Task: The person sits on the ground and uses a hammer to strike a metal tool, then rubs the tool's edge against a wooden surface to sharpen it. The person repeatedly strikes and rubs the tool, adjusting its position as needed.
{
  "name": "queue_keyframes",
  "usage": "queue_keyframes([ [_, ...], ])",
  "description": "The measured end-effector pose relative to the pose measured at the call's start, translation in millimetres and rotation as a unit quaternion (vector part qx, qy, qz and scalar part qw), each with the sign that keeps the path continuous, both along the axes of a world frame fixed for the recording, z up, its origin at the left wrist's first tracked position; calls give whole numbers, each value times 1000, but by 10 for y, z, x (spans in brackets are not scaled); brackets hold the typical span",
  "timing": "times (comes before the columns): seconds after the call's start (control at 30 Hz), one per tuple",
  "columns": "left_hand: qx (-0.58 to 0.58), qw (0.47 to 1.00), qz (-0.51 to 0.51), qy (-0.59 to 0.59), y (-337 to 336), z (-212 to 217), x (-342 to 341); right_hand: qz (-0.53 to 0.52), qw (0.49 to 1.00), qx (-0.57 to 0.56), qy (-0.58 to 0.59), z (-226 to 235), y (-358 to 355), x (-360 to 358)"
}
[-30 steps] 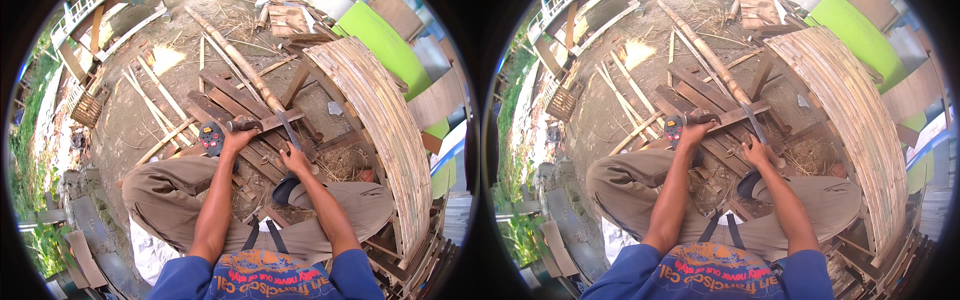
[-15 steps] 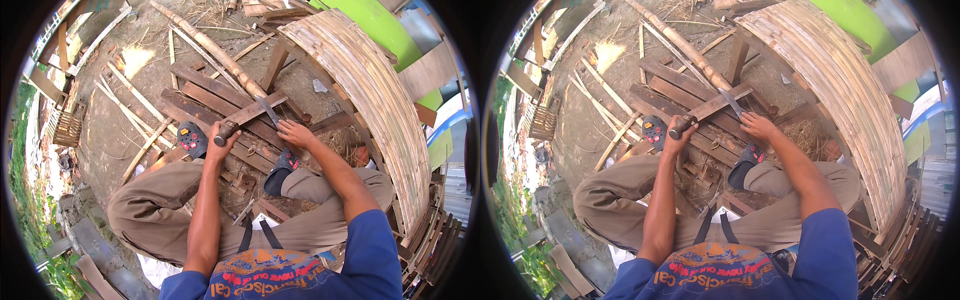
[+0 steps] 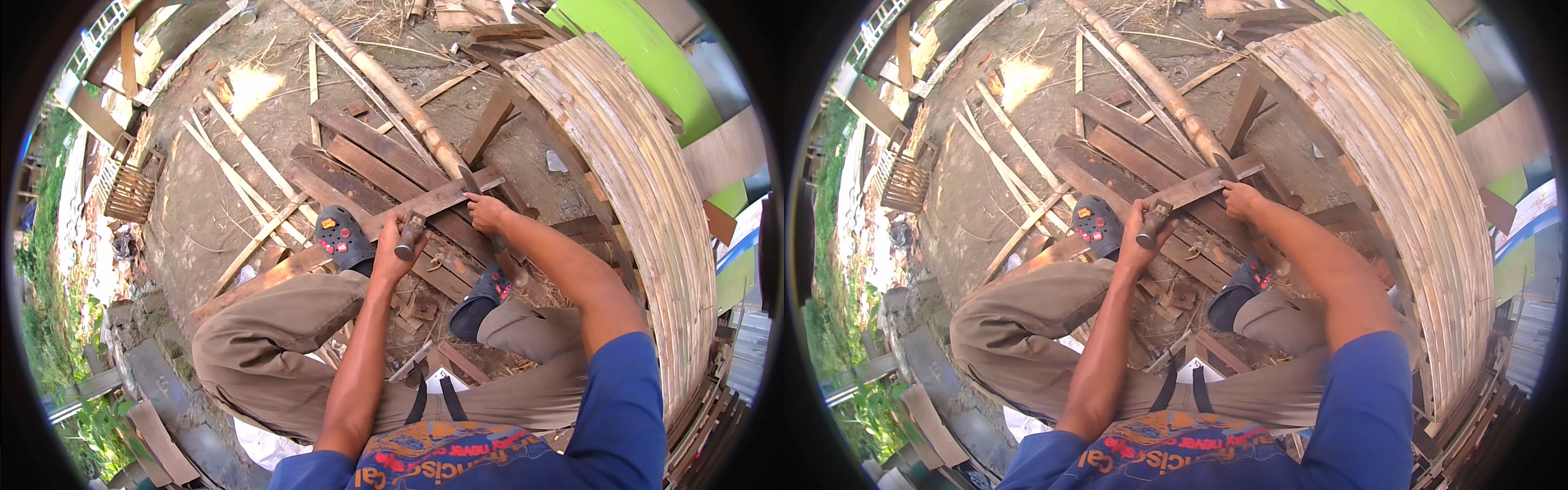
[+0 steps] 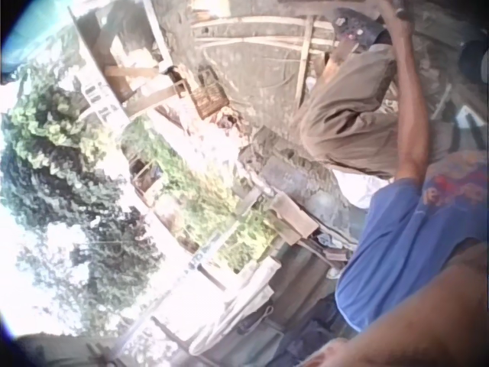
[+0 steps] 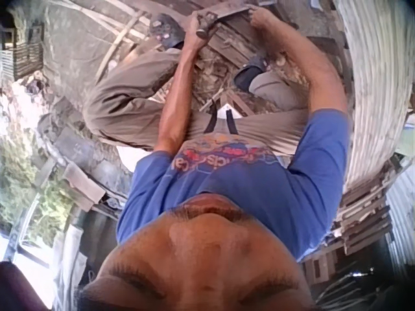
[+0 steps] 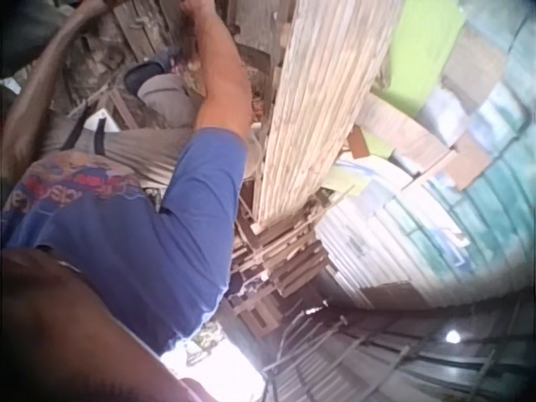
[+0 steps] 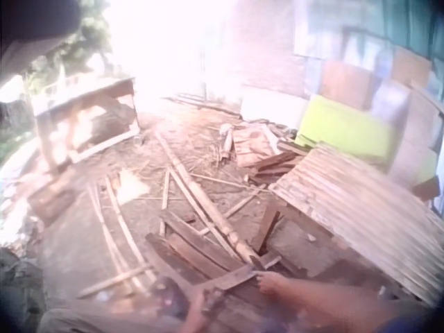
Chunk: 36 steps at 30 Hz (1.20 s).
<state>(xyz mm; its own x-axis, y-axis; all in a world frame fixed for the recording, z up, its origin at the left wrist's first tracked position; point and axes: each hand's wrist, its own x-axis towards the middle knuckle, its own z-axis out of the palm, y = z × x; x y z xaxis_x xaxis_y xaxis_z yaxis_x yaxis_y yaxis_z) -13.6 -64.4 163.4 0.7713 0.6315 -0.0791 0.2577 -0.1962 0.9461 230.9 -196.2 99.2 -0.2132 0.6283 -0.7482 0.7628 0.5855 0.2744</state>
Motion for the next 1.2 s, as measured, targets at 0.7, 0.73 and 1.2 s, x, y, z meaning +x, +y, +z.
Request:
queue_keyframes([
  [0.7, 147, 952, 216, -159, 735, 648, -299, -598, 576, 292, 475, 2739, -909, -1316],
  [0.73, 157, 952, 216, -150, 725, 664, -302, -588, 590, 284, 475, 2734, -905, -1357],
  [1.2, 195, 957, 130, -169, 416, 798, -192, -515, 588, 375, 499, 2639, -824, -1805],
])
